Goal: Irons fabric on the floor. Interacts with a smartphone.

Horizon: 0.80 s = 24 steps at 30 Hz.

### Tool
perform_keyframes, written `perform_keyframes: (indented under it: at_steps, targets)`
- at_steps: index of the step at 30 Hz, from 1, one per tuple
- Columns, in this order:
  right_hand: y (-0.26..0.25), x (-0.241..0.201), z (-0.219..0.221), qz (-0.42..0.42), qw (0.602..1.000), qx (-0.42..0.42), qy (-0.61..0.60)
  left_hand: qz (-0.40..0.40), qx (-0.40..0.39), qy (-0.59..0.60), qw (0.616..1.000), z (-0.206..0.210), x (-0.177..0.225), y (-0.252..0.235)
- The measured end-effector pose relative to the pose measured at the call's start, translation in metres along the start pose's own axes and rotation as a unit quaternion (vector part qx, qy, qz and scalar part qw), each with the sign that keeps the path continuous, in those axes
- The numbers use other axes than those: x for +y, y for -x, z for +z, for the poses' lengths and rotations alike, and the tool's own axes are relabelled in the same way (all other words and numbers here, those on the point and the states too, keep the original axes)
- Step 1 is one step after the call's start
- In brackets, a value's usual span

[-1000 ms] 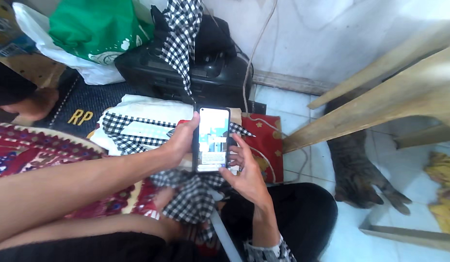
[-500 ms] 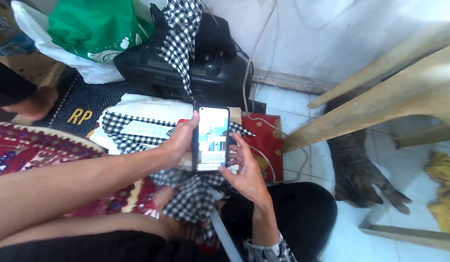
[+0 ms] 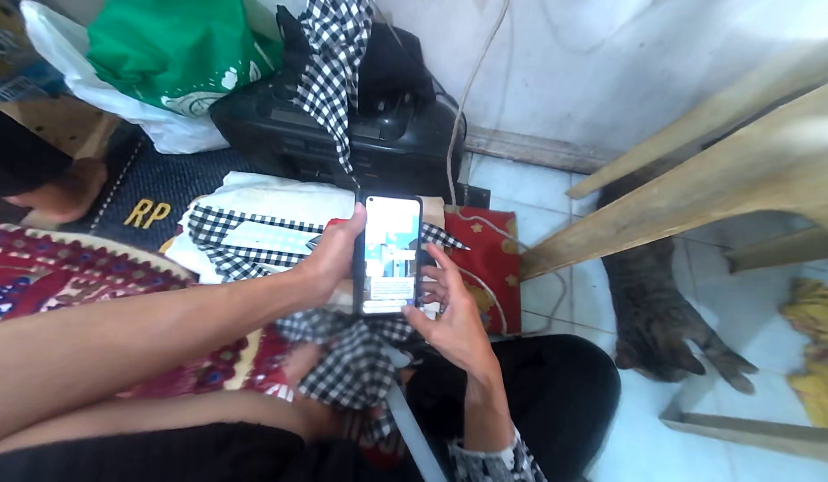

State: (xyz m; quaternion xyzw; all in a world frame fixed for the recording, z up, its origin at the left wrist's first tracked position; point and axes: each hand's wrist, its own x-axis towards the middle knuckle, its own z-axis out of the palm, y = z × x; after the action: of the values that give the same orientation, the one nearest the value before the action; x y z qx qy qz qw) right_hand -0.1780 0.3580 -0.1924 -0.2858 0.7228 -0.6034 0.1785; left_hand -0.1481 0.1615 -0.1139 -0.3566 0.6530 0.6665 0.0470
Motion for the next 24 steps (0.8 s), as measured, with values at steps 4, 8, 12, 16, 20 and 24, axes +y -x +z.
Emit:
perform_keyframes:
  at_steps: [4,8,12,16,20,24]
  targets:
    - [0.0,0.0,0.0,-0.003,1.0,0.0,0.0,-0.004,0.001,-0.002,1.0,0.001,0.001,0.001]
    - [0.0,0.0,0.0,-0.004,1.0,0.002,0.001,-0.006,0.001,-0.002,1.0,0.0,0.001,0.001]
    - [0.001,-0.001,0.0,-0.002,1.0,0.002,0.004,-0.005,-0.004,-0.002,1.0,-0.001,0.0,0.001]
    - [0.001,0.0,0.001,0.0,1.0,0.002,0.001,0.013,-0.017,-0.004,1.0,-0.006,-0.007,-0.005]
    - [0.0,0.0,0.001,0.003,1.0,0.0,-0.001,0.012,-0.013,-0.003,1.0,-0.006,-0.007,-0.005]
    - [0.001,0.001,0.001,0.001,1.0,0.001,-0.004,0.013,-0.013,-0.013,1.0,-0.005,-0.008,0.001]
